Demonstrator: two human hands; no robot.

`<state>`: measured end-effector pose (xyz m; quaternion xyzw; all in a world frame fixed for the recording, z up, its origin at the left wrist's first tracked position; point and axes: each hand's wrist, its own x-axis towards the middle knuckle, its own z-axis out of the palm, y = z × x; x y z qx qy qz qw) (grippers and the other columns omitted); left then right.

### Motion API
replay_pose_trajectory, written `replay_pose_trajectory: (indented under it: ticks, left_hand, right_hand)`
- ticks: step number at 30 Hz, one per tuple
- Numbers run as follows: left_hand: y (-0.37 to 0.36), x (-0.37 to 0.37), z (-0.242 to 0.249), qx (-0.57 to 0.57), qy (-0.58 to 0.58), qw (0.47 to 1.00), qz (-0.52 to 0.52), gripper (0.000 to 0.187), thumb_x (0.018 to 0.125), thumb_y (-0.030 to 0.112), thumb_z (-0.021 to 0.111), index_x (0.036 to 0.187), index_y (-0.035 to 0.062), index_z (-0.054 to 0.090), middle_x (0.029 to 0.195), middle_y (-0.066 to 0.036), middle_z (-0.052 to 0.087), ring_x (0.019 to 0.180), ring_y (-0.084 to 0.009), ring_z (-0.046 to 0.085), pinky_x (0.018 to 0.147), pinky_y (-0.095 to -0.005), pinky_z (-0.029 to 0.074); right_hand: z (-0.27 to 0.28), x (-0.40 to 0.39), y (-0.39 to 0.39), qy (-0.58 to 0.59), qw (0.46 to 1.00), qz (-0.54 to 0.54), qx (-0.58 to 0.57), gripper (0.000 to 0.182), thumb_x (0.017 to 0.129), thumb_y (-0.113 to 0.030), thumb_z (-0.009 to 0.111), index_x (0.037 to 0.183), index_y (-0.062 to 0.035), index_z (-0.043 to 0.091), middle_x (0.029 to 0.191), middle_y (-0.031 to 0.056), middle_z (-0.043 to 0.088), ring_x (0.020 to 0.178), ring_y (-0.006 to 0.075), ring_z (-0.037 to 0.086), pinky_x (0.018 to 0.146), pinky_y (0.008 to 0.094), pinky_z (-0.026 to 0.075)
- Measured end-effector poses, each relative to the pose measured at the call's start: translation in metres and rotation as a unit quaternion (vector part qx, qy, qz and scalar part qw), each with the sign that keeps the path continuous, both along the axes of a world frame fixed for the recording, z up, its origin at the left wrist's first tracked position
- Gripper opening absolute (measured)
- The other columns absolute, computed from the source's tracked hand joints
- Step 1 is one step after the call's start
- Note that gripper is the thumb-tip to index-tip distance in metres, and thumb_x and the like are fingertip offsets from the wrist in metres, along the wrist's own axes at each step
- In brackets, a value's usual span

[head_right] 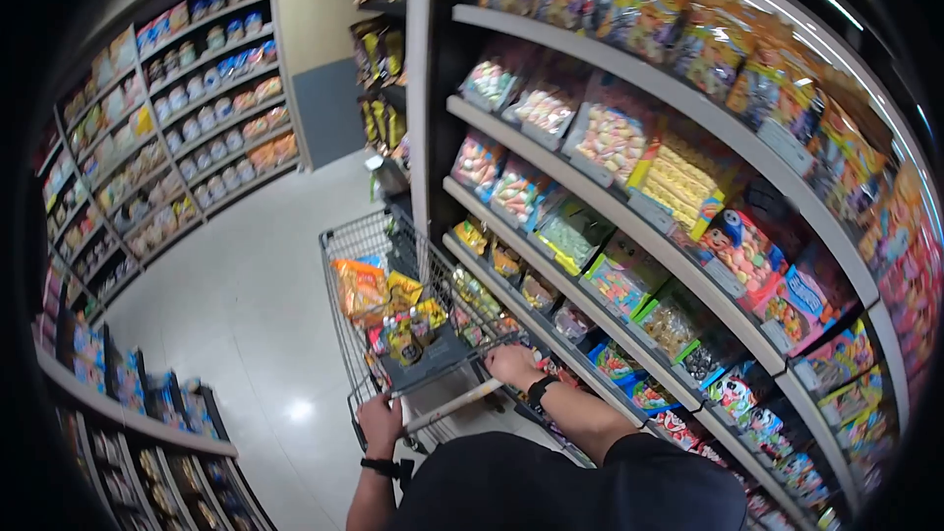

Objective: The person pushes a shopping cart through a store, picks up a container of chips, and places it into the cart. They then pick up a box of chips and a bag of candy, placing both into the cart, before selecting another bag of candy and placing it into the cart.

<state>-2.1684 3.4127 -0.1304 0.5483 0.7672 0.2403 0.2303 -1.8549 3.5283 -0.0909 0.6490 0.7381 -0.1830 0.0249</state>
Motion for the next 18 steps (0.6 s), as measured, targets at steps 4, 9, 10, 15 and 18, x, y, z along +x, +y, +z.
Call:
replay_pose_trajectory:
  ticks: [4,9,10,15,18]
  left_hand:
    - [0.002,-0.008,-0.004,-0.009,0.003,1.000,-0.001,0.033,0.090,0.031,0.071,0.108,0.0044,0.078,0.104,-0.016,0.076,0.103,-0.0345,0.070,0.113,-0.0517,0.036]
    - [0.000,-0.010,0.003,0.025,0.010,1.000,0.004,0.032,0.088,0.031,0.072,0.102,0.0042,0.079,0.096,-0.017,0.077,0.097,-0.0349,0.070,0.109,-0.0498,0.039]
    - [0.000,-0.010,0.000,0.023,0.018,1.000,0.008,0.032,0.087,0.032,0.072,0.102,0.0042,0.079,0.095,-0.017,0.077,0.095,-0.0348,0.070,0.108,-0.0496,0.039]
    - [-0.001,-0.017,-0.014,0.004,0.015,1.000,-0.017,0.038,0.095,0.036,0.064,0.100,0.0004,0.075,0.090,-0.027,0.073,0.090,-0.0453,0.070,0.083,-0.0514,0.054]
    - [0.013,-0.018,-0.012,0.003,0.017,0.999,-0.033,0.037,0.094,0.035,0.066,0.102,-0.0003,0.075,0.091,-0.028,0.073,0.090,-0.0459,0.070,0.083,-0.0519,0.054]
  right_hand:
    - [0.005,-0.007,-0.004,-0.014,1.000,-0.006,-0.021,0.028,0.089,-0.035,0.055,0.097,-0.0221,0.080,0.097,0.0111,0.077,0.092,0.0364,0.073,0.080,0.0494,0.058]
    - [0.010,-0.013,-0.007,-0.003,1.000,0.007,-0.017,0.032,0.091,-0.031,0.053,0.099,-0.0154,0.080,0.104,0.0144,0.077,0.100,0.0360,0.072,0.087,0.0485,0.057]
    - [0.008,-0.012,-0.004,-0.002,1.000,0.003,-0.011,0.032,0.091,-0.031,0.053,0.099,-0.0154,0.080,0.104,0.0144,0.077,0.100,0.0360,0.072,0.087,0.0485,0.057]
    - [-0.001,-0.011,-0.003,0.004,1.000,-0.010,-0.019,0.033,0.091,-0.031,0.053,0.098,-0.0137,0.080,0.106,0.0150,0.076,0.102,0.0369,0.072,0.088,0.0487,0.057]
    - [0.012,-0.011,-0.008,0.027,0.999,-0.014,-0.030,0.035,0.091,-0.034,0.054,0.104,-0.0120,0.079,0.110,0.0169,0.076,0.110,0.0347,0.070,0.097,0.0462,0.054]
